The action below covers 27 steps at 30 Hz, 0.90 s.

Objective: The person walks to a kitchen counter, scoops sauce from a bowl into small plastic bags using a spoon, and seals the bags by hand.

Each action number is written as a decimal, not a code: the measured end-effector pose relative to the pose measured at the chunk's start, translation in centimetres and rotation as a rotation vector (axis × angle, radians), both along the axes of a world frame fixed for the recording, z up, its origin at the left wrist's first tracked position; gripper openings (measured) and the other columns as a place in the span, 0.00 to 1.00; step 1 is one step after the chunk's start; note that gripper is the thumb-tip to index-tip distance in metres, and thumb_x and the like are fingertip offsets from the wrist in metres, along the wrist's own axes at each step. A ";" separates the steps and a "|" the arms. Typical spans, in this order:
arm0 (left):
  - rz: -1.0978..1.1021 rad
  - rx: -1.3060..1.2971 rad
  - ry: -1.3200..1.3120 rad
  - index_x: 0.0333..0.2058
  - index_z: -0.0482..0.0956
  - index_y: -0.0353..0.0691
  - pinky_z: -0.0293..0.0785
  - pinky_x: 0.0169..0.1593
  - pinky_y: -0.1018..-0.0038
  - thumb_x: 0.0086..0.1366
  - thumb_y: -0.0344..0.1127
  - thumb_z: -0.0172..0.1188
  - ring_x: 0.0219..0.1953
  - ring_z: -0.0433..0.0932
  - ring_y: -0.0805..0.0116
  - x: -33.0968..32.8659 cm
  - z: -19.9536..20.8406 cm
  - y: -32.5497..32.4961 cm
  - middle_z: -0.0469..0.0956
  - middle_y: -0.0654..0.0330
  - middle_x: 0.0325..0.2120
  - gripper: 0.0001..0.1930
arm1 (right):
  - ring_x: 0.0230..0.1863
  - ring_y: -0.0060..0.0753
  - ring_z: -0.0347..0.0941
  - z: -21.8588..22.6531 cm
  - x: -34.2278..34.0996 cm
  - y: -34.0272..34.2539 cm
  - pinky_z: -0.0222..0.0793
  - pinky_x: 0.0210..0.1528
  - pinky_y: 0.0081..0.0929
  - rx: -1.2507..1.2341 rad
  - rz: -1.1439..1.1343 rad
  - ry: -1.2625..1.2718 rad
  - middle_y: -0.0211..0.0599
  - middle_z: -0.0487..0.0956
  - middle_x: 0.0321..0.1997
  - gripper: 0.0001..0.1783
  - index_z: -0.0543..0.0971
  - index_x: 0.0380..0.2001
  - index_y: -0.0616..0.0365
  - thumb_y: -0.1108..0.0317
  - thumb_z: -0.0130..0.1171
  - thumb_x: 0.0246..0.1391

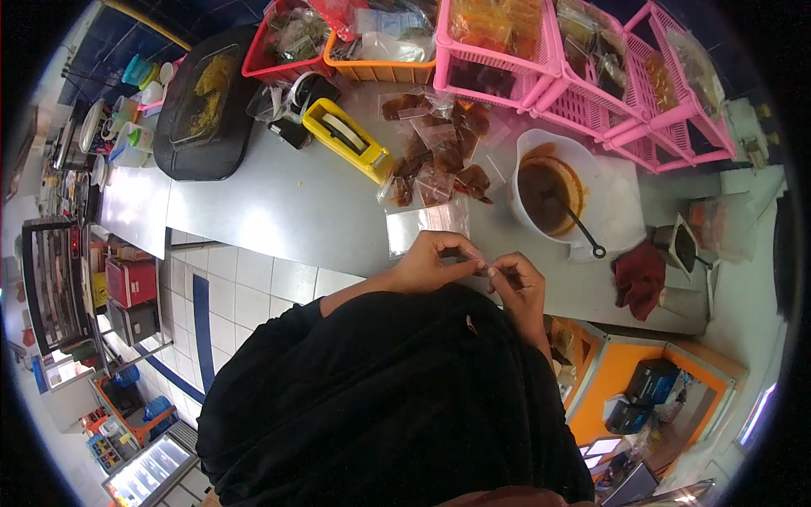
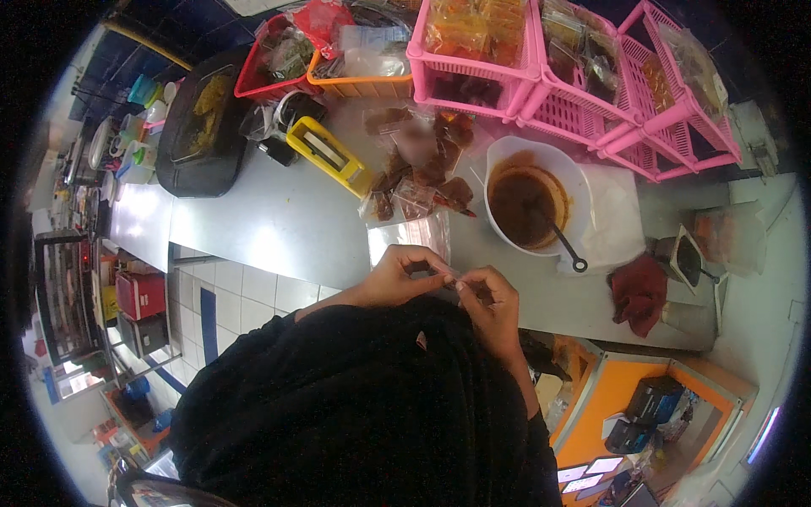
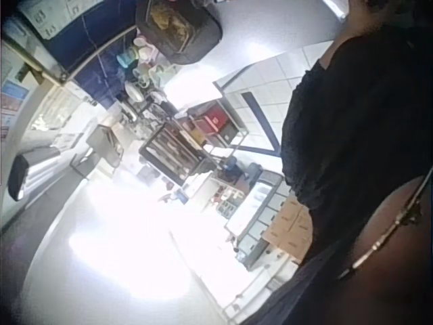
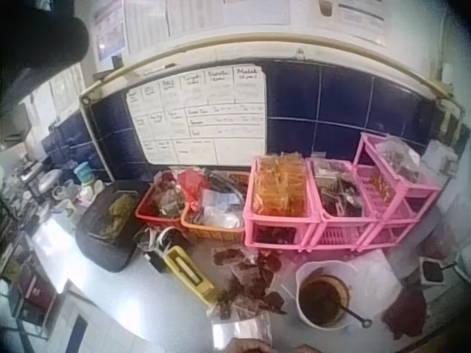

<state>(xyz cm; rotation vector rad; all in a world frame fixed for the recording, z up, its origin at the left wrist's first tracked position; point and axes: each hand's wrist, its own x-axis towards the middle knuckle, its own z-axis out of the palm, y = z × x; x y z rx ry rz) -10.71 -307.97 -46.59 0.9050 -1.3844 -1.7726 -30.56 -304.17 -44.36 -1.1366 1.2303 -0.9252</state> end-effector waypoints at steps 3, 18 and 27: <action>0.006 0.035 -0.012 0.36 0.81 0.35 0.73 0.48 0.77 0.62 0.26 0.62 0.40 0.78 0.75 0.1 0.1 0.4 0.81 0.60 0.34 0.05 | 0.28 0.14 0.70 0.3 -0.1 -0.1 0.65 0.31 0.14 0.061 0.053 0.012 0.27 0.75 0.28 0.04 0.76 0.33 0.61 0.74 0.60 0.55; 0.162 -0.333 -0.563 0.57 0.68 0.38 0.60 0.61 0.63 0.57 0.43 0.65 0.57 0.67 0.53 3.1 -5.6 0.6 0.70 0.50 0.52 0.30 | 0.26 0.16 0.70 0.0 1.5 -3.7 0.66 0.29 0.16 -0.024 -0.002 0.165 0.29 0.75 0.28 0.06 0.75 0.39 0.61 0.73 0.56 0.59; 0.197 -0.663 -0.938 0.62 0.58 0.40 0.53 0.62 0.56 0.41 0.44 0.72 0.58 0.60 0.49 2.4 -10.2 -1.0 0.63 0.49 0.53 0.49 | 0.32 0.33 0.76 -9.1 1.6 -3.6 0.71 0.35 0.27 -0.359 0.081 0.736 0.41 0.76 0.37 0.12 0.77 0.45 0.59 0.72 0.54 0.58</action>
